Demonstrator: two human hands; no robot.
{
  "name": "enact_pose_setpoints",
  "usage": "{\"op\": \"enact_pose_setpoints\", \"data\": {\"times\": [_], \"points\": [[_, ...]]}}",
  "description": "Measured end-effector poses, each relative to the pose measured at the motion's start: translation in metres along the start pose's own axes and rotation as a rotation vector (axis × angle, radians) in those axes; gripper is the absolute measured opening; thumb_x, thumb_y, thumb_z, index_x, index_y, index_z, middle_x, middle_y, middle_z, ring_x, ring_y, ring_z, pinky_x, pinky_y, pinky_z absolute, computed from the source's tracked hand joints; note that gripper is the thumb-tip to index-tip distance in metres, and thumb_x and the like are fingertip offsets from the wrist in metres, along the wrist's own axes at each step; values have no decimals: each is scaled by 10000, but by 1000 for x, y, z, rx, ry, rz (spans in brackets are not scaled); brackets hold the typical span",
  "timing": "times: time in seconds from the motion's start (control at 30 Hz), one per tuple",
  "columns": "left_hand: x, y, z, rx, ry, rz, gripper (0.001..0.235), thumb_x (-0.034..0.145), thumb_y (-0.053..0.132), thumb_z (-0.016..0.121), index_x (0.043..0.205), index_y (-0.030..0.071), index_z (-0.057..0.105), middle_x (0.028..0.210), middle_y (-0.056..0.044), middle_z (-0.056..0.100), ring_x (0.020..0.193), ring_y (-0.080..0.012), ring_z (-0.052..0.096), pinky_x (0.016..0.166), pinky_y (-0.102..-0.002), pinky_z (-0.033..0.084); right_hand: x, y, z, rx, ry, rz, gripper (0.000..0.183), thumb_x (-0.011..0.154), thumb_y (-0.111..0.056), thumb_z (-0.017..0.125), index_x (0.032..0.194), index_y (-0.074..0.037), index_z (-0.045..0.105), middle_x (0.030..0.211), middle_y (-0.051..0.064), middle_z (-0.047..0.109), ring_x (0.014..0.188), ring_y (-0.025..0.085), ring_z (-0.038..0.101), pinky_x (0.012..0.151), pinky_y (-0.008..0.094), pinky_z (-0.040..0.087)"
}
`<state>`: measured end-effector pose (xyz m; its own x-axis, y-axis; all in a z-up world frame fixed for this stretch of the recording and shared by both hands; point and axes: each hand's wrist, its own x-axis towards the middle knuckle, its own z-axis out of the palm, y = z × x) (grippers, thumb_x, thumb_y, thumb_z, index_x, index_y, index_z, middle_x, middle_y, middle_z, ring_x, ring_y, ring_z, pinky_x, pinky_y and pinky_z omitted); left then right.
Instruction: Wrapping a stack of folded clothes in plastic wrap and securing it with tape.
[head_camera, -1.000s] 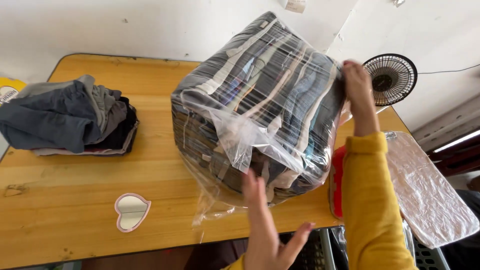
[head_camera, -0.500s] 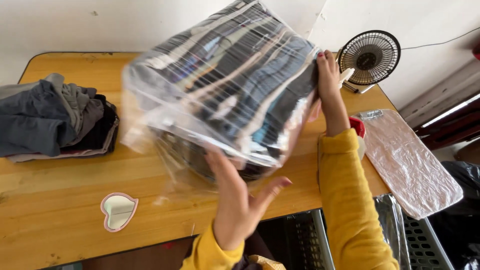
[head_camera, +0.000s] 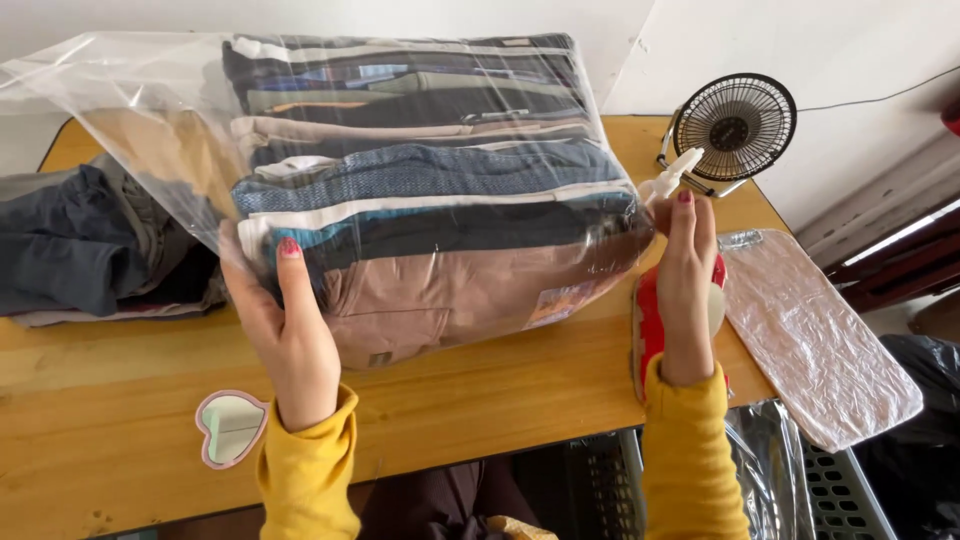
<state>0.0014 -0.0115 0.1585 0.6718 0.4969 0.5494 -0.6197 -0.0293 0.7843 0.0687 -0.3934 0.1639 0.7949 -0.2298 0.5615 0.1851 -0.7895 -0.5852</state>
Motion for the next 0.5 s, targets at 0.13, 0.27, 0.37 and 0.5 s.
{"op": "enact_pose_setpoints", "data": {"times": [0.13, 0.27, 0.37, 0.5], "points": [[0, 1, 9, -31, 60, 44, 541, 1169, 145, 570, 1617, -54, 343, 1500, -113, 509, 1342, -162, 510, 1180, -277, 403, 4, 24, 36, 1023, -82, 217, 517, 1117, -476, 406, 1385, -58, 550, 1288, 73, 654, 1197, 219, 597, 1066, 371, 472], [18, -6, 6, -169, 128, 57, 470, 1118, 116, 640, 1513, -59, 456, 1392, -66, 589, 1241, -129, 557, 1113, -256, 457, -28, 23, 40, 1220, -140, 343, 552, 1085, -475, 366, 1440, -80, 516, 1375, 19, 630, 1287, 150, 571, 1129, 331, 431], [48, -32, -25, -201, 69, 31, 337, 1106, 91, 676, 1388, -65, 577, 1284, -41, 645, 1154, -112, 587, 1058, -249, 488, -84, -3, 19, 1130, -155, 403, 590, 1080, -486, 327, 1446, -59, 505, 1365, 30, 622, 1240, 160, 581, 1080, 342, 432], [90, -27, -52, -226, -84, -102, 293, 1070, 103, 674, 1321, -43, 642, 1205, -16, 687, 1081, -90, 623, 983, -223, 491, -181, 18, 6, 338, -49, 99, 604, 1204, -399, 321, 1456, 123, 493, 1250, 304, 501, 1145, 264, 417, 986, 392, 367]]}}
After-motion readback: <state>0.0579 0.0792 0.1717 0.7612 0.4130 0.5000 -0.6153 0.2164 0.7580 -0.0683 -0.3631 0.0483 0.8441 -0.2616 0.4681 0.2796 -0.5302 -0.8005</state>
